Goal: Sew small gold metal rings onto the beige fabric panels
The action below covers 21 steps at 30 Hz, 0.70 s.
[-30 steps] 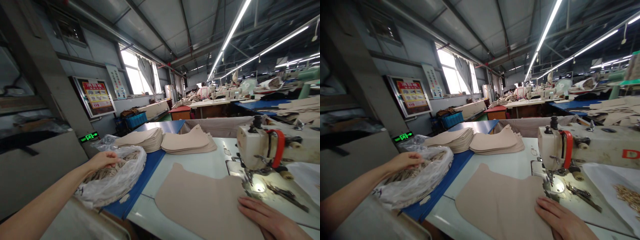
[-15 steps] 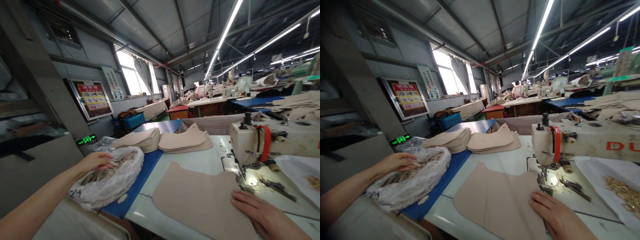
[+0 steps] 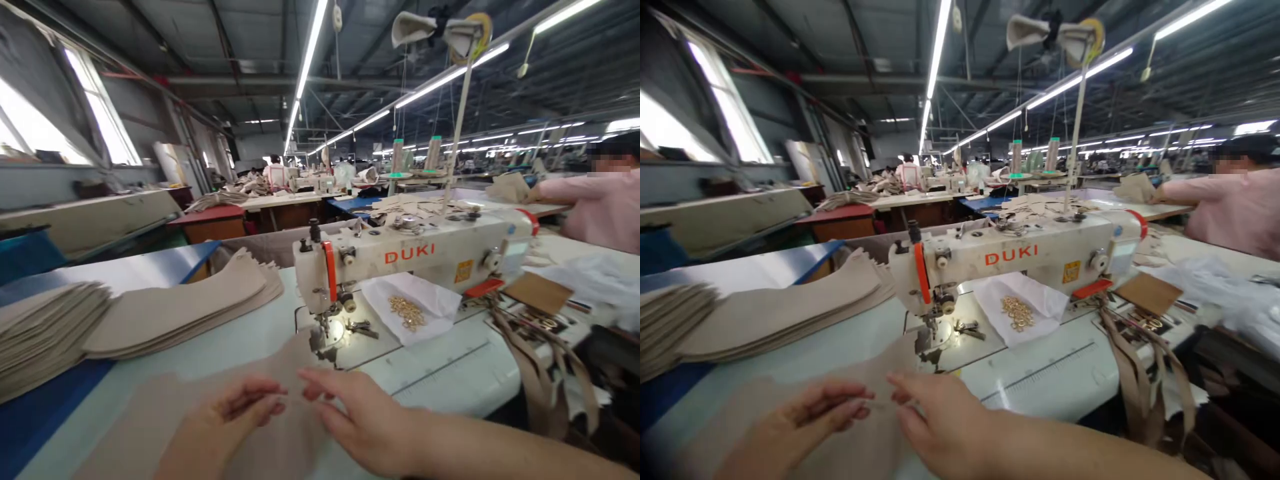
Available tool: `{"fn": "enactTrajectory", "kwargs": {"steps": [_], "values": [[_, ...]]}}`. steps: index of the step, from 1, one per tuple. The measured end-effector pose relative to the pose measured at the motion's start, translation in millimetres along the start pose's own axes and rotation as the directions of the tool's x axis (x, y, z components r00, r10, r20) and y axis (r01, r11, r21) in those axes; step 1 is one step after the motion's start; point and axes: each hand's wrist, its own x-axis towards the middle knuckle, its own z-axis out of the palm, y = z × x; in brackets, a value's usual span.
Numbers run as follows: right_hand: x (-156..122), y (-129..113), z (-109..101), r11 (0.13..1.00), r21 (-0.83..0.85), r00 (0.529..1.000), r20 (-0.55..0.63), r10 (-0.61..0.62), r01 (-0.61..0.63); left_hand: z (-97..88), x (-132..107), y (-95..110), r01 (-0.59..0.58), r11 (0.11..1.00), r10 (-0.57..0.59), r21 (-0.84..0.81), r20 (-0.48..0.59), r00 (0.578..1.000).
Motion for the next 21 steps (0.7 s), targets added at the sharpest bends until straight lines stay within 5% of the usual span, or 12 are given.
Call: {"fn": "enactTrajectory", "kwargs": {"steps": [2,5,9,12,16,18,21], "values": [[-3.4,-2.3,-0.4,0.957,0.259,0.984,-0.087,0.157,-0.130,26.0,2.7,14.9,-0.023,0.995,0.034,-0.093,0.113,0.993],[-3.4,6.3,-2.6,0.818,0.551,0.940,-0.161,0.302,-0.168,45.6,8.2,25.0,-0.048,0.995,0.060,-0.090,0.136,0.989],[-2.9,16.9,-8.1,0.760,0.629,0.927,-0.165,0.338,-0.165,54.9,14.2,21.2,-0.120,0.992,0.108,0.037,0.234,0.966],[-2.0,15.2,-19.9,0.888,0.427,0.962,-0.123,0.243,-0.170,53.1,22.6,11.1,-0.216,0.969,0.171,0.118,0.307,0.936],[3.7,18.9,-62.7,0.988,-0.130,0.994,-0.088,0.070,-0.081,44.0,43.9,-8.2,-0.234,0.967,0.195,0.104,0.294,0.936],[7.3,29.5,-93.3,0.920,-0.369,0.988,-0.123,0.093,-0.133,40.8,53.7,-15.9,-0.181,0.982,0.159,0.051,0.291,0.944],[10.0,52.8,-133.8,0.658,-0.678,0.943,-0.200,0.266,-0.329,40.5,60.6,-21.0,-0.102,0.994,0.105,-0.025,0.294,0.950]]}}
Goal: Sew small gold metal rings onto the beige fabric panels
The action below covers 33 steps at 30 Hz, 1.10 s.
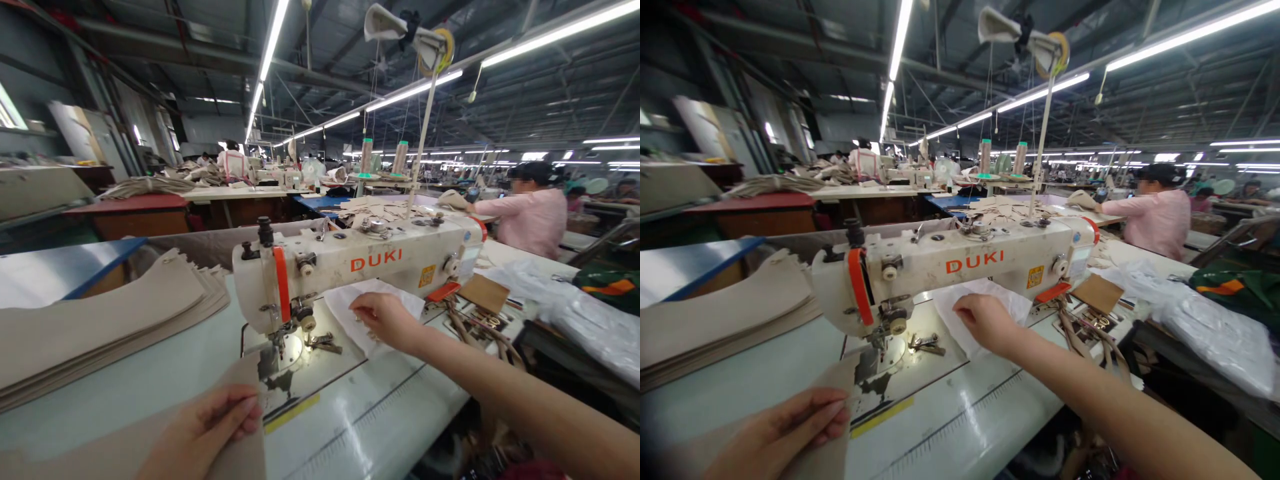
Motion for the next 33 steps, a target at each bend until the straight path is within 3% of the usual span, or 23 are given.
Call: {"fn": "enactTrajectory", "kwargs": {"steps": [4,9,14,18,23,27,30,33], "values": [[10.5,29.7,7.0,0.984,-0.178,0.996,0.074,0.044,-0.031,2.8,2.1,-7.3,0.037,0.998,-0.037,-0.049,-0.007,0.999],[17.5,26.5,25.9,0.951,-0.294,0.978,0.203,-0.039,0.099,3.7,4.6,-18.3,0.056,0.995,-0.058,-0.086,-0.014,0.998],[25.5,18.2,27.2,0.932,-0.329,0.962,0.266,-0.065,0.154,3.7,0.2,2.2,0.076,0.996,-0.076,-0.046,-0.010,0.997],[27.3,16.0,25.5,0.950,-0.284,0.966,0.255,-0.052,0.126,5.2,-2.2,11.1,0.052,0.998,-0.053,-0.026,-0.013,0.999],[25.8,19.5,26.5,0.993,-0.119,0.986,0.162,0.028,-0.009,5.9,-2.5,3.7,0.002,0.999,-0.003,-0.041,-0.013,1.000],[20.7,22.4,26.6,0.980,0.138,0.989,0.053,0.137,-0.143,5.0,-4.0,2.4,-0.030,0.999,0.030,-0.024,-0.012,0.999],[14.3,22.4,26.0,0.896,0.390,0.972,-0.010,0.233,-0.211,4.8,-6.2,5.8,-0.047,0.999,0.047,-0.020,-0.009,0.999],[4.7,14.0,25.3,0.748,0.626,0.961,0.003,0.277,-0.218,6.2,-8.9,9.1,-0.060,0.998,0.059,-0.031,-0.014,0.998]]}}
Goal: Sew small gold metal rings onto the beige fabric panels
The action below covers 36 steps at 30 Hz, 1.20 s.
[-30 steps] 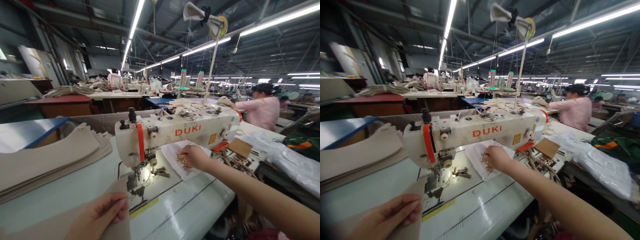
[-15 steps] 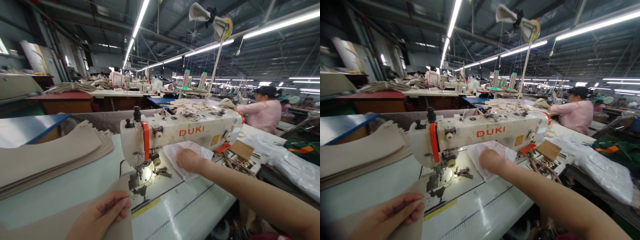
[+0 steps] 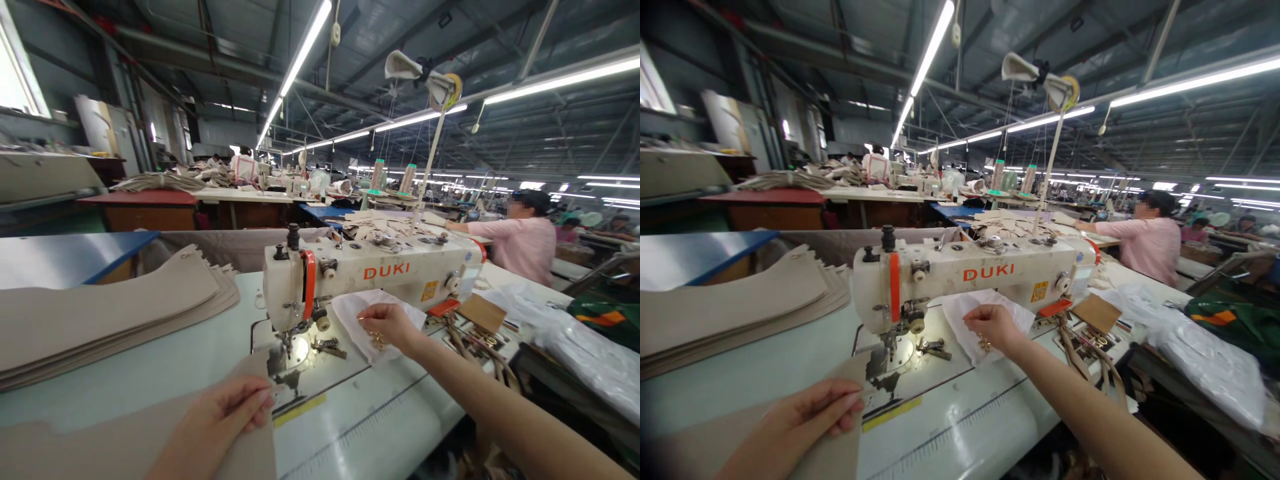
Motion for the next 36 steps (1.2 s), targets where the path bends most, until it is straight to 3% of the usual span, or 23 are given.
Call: {"fn": "enactTrajectory", "kwargs": {"steps": [5,8,10,11,15,20,28,36], "values": [[-30.1,-22.3,23.5,0.936,0.351,0.993,0.115,-0.013,-0.028,5.2,-5.4,0.5,-0.031,1.000,0.031,-0.007,-0.015,0.999],[-44.0,-37.7,45.0,0.707,0.667,0.961,0.268,0.068,-0.236,7.4,-11.2,-0.9,-0.080,0.996,0.079,-0.034,-0.032,0.996],[-48.7,-45.9,60.1,0.533,0.762,0.924,0.363,0.118,-0.368,8.5,-16.1,-1.8,-0.113,0.992,0.109,-0.061,-0.054,0.993],[-49.8,-48.9,67.7,0.506,0.768,0.915,0.381,0.131,-0.392,9.0,-18.5,-2.1,-0.131,0.989,0.127,-0.070,-0.062,0.990],[-49.6,-53.8,97.6,0.566,0.745,0.931,0.342,0.131,-0.353,10.8,-24.0,-2.7,-0.201,0.979,0.197,-0.030,-0.085,0.977],[-47.4,-53.8,121.5,0.669,0.708,0.958,0.285,0.025,-0.228,9.6,-22.9,-2.8,-0.203,0.979,0.196,-0.033,-0.158,0.968],[-52.2,-52.5,129.8,0.737,0.674,0.986,0.149,-0.068,-0.051,9.9,-22.1,-1.3,-0.160,0.987,0.156,-0.008,-0.193,0.969],[-53.3,-52.7,131.0,0.908,0.386,0.985,-0.026,-0.170,0.167,11.9,-21.1,-2.4,-0.169,0.985,0.172,0.031,-0.150,0.974]]}}
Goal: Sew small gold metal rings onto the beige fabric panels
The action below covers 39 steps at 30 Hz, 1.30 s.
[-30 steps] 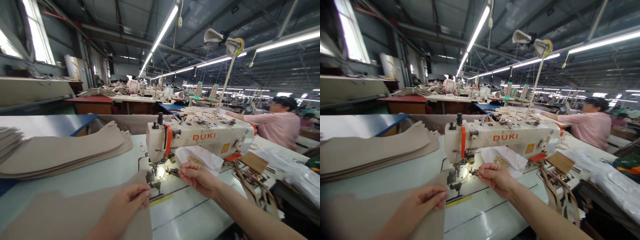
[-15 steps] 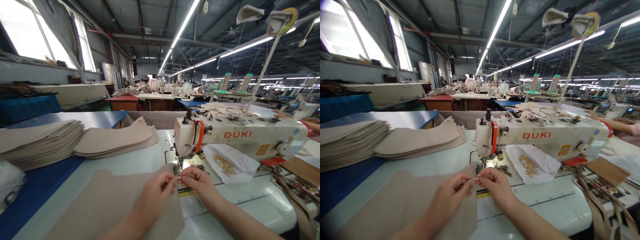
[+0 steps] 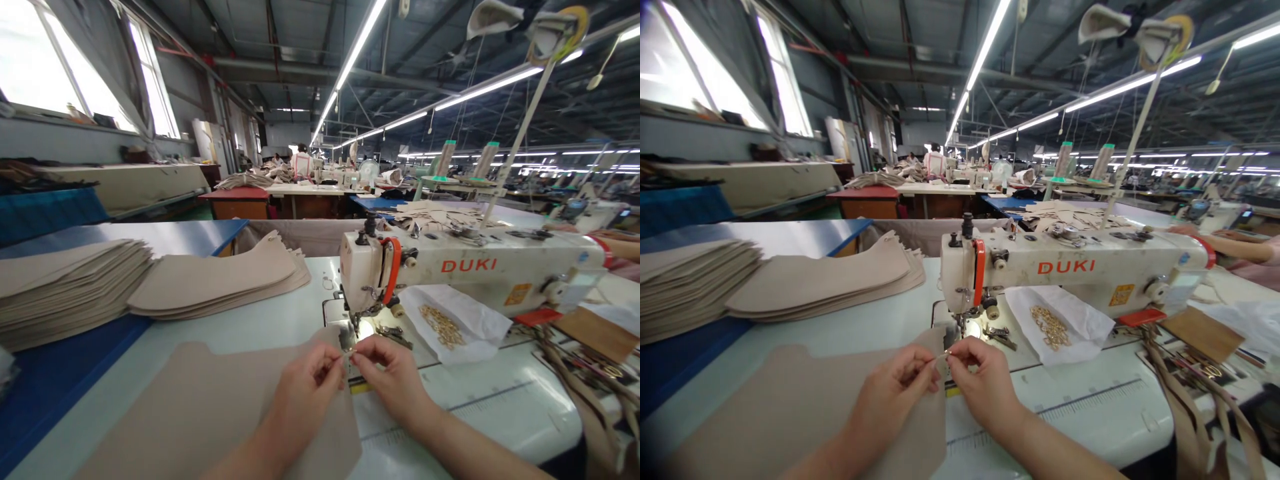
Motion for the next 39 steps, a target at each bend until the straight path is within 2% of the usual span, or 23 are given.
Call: {"fn": "enactTrajectory", "kwargs": {"steps": [6,10,13,18,22,25,28,31,35,39], "values": [[-5.1,-3.9,1.4,0.972,-0.208,0.993,0.065,-0.095,0.106,1.1,-2.3,-6.5,-0.073,0.994,0.065,0.084,0.094,0.993],[-7.6,-13.8,-4.6,0.970,-0.223,0.979,0.196,-0.054,0.098,-3.5,-1.4,-4.4,-0.053,0.992,0.042,0.112,0.096,0.995],[-4.0,-18.6,-11.0,0.987,-0.159,0.962,0.274,0.023,0.022,-6.5,0.8,-2.3,0.004,0.999,-0.007,0.034,0.102,0.995],[9.3,-10.4,-11.6,0.982,0.103,0.955,0.268,0.126,-0.158,-4.9,5.9,-4.8,0.109,0.972,-0.076,-0.208,0.160,0.984],[17.5,-5.3,-7.7,0.891,0.257,0.900,0.330,0.284,-0.375,-5.4,11.4,-7.9,0.205,0.898,-0.138,-0.388,0.192,0.972],[19.1,-5.6,-5.2,0.801,0.363,0.867,0.348,0.357,-0.476,-7.8,14.7,-7.3,0.338,0.790,-0.267,-0.511,0.210,0.941],[17.9,-5.5,-3.2,0.773,0.431,0.879,0.331,0.343,-0.464,-9.0,16.4,-5.2,0.434,0.710,-0.340,-0.554,0.271,0.901],[16.5,-3.4,-2.4,0.803,0.423,0.897,0.328,0.297,-0.420,-8.5,17.1,-3.8,0.453,0.706,-0.336,-0.544,0.306,0.891],[14.6,0.5,-3.4,0.838,0.370,0.895,0.350,0.275,-0.402,-8.1,17.7,-3.2,0.460,0.740,-0.347,-0.490,0.309,0.886],[9.9,0.2,-4.4,0.878,0.317,0.899,0.370,0.233,-0.358,-9.5,18.0,-2.5,0.413,0.834,-0.311,-0.367,0.307,0.899]]}}
